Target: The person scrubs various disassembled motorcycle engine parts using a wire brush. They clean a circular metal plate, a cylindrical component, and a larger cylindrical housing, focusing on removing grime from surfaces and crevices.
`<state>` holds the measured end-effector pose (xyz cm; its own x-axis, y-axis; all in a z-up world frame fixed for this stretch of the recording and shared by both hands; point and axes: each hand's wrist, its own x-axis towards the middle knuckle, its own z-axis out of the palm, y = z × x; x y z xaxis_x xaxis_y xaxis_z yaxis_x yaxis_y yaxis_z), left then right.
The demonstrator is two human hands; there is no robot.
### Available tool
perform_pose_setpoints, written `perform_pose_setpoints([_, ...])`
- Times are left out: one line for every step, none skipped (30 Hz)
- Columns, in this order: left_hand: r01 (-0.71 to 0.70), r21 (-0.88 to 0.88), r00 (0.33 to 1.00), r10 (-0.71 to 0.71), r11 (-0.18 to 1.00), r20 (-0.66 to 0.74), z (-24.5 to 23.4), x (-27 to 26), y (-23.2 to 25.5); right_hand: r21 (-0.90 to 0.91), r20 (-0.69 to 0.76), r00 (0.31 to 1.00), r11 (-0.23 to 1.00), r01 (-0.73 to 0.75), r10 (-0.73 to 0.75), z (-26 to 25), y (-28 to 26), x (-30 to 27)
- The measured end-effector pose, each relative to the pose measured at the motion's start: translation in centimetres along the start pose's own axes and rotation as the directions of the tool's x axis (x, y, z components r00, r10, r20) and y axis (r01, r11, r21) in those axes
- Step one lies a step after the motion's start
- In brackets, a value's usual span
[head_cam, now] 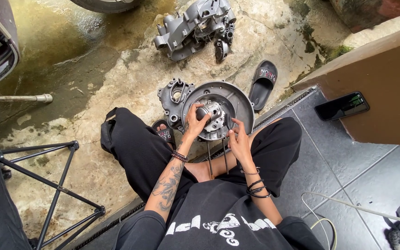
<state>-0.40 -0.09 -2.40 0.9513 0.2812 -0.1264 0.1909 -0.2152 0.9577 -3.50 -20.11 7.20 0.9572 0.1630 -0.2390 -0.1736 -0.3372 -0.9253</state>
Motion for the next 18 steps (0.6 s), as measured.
perform_pose_setpoints([0.001, 0.0, 1.0, -0.001, 1.0, 0.0, -0.2, 0.0, 0.1, -0.001, 0.001, 1.0, 1.0, -0.001, 0.001, 0.1, -0.2, 0.0])
perform_pose_setpoints([-0.005, -0.015, 1.0, 0.006, 1.0, 0.014, -0.4, 0.1, 0.3, -0.041, -0.006, 1.0, 0.999, 0.02, -0.02, 0.3, -0.4, 0.0])
perform_pose_setpoints([-0.011, -0.029, 1.0, 0.012, 1.0, 0.029, -0.5, 0.0, 0.4, -0.08, -0.012, 0.999, 0.996, 0.038, -0.04, 0.4, -0.5, -0.2])
perform_pose_setpoints([-0.01, -0.029, 0.999, 0.01, 1.0, 0.031, -0.5, -0.2, 0.8, -0.08, -0.013, 0.999, 0.996, 0.036, -0.038, 0.7, -0.4, -0.1])
perform_pose_setpoints([-0.012, -0.035, 0.999, 0.013, 0.999, 0.038, -0.5, -0.4, 1.2, -0.085, -0.016, 0.999, 0.995, 0.046, -0.048, 1.0, -0.3, 0.0])
perform_pose_setpoints([-0.014, -0.042, 0.999, 0.016, 0.999, 0.045, -0.6, -0.6, 1.7, -0.09, -0.019, 0.998, 0.994, 0.056, -0.058, 1.4, -0.3, 0.2])
perform_pose_setpoints([-0.014, -0.041, 0.999, 0.016, 0.999, 0.042, -0.6, -0.5, 1.6, -0.089, -0.016, 0.998, 0.994, 0.057, -0.059, 1.6, -1.0, 0.1])
perform_pose_setpoints([-0.011, -0.035, 0.998, 0.013, 0.999, 0.056, -0.7, -0.5, 1.6, -0.144, -0.01, 0.997, 0.986, 0.079, -0.081, 1.8, -1.6, 0.1])
perform_pose_setpoints([-0.009, -0.03, 0.997, 0.011, 1.0, 0.072, -0.6, -0.5, 1.5, -0.199, -0.003, 0.995, 0.975, 0.101, -0.104, 2.0, -2.3, 0.0])
perform_pose_setpoints([-0.01, -0.03, 0.997, 0.012, 0.999, 0.07, -0.5, -0.3, 1.0, -0.199, -0.002, 0.994, 0.975, 0.103, -0.106, 1.8, -2.5, 0.3])
perform_pose_setpoints([-0.002, -0.021, 0.997, 0.004, 1.0, 0.081, -0.4, -0.1, 0.5, -0.256, -0.022, 0.993, 0.96, 0.109, -0.119, 1.6, -2.6, 0.6])
perform_pose_setpoints([0.006, -0.012, 0.996, -0.005, 1.0, 0.092, -0.2, 0.1, 0.0, -0.313, -0.041, 0.99, 0.943, 0.114, -0.134, 1.3, -2.7, 0.9])
perform_pose_setpoints([0.003, -0.014, 0.996, -0.002, 1.0, 0.09, -0.1, 0.1, -0.2, -0.314, -0.041, 0.99, 0.942, 0.117, -0.137, 0.7, -2.1, 1.2])
perform_pose_setpoints([0.068, -0.061, 0.995, -0.064, 0.996, 0.077, 0.0, 0.2, -0.4, -0.296, -0.097, 0.987, 0.95, 0.094, -0.128, 0.1, -1.5, 1.5])
perform_pose_setpoints([0.13, -0.108, 0.99, -0.123, 0.986, 0.066, 0.1, 0.4, -0.5, -0.276, -0.153, 0.981, 0.958, 0.075, -0.12, -0.6, -1.0, 2.0])
perform_pose_setpoints([0.125, -0.109, 0.991, -0.118, 0.986, 0.065, -0.7, 0.1, 2.2, -0.276, -0.154, 0.98, 0.958, 0.079, -0.125, -1.3, -0.3, 2.4])
perform_pose_setpoints([0.274, -0.38, 0.959, -0.223, 0.884, 0.173, -1.4, -0.4, 4.9, -0.202, -0.183, 0.977, 0.976, 0.075, -0.113, -2.1, 0.5, 2.7])
perform_pose_setpoints([0.415, -0.597, 0.909, -0.284, 0.687, 0.305, -2.1, -1.0, 7.5, -0.127, -0.212, 0.972, 0.989, 0.072, -0.098, -2.8, 1.4, 3.0])
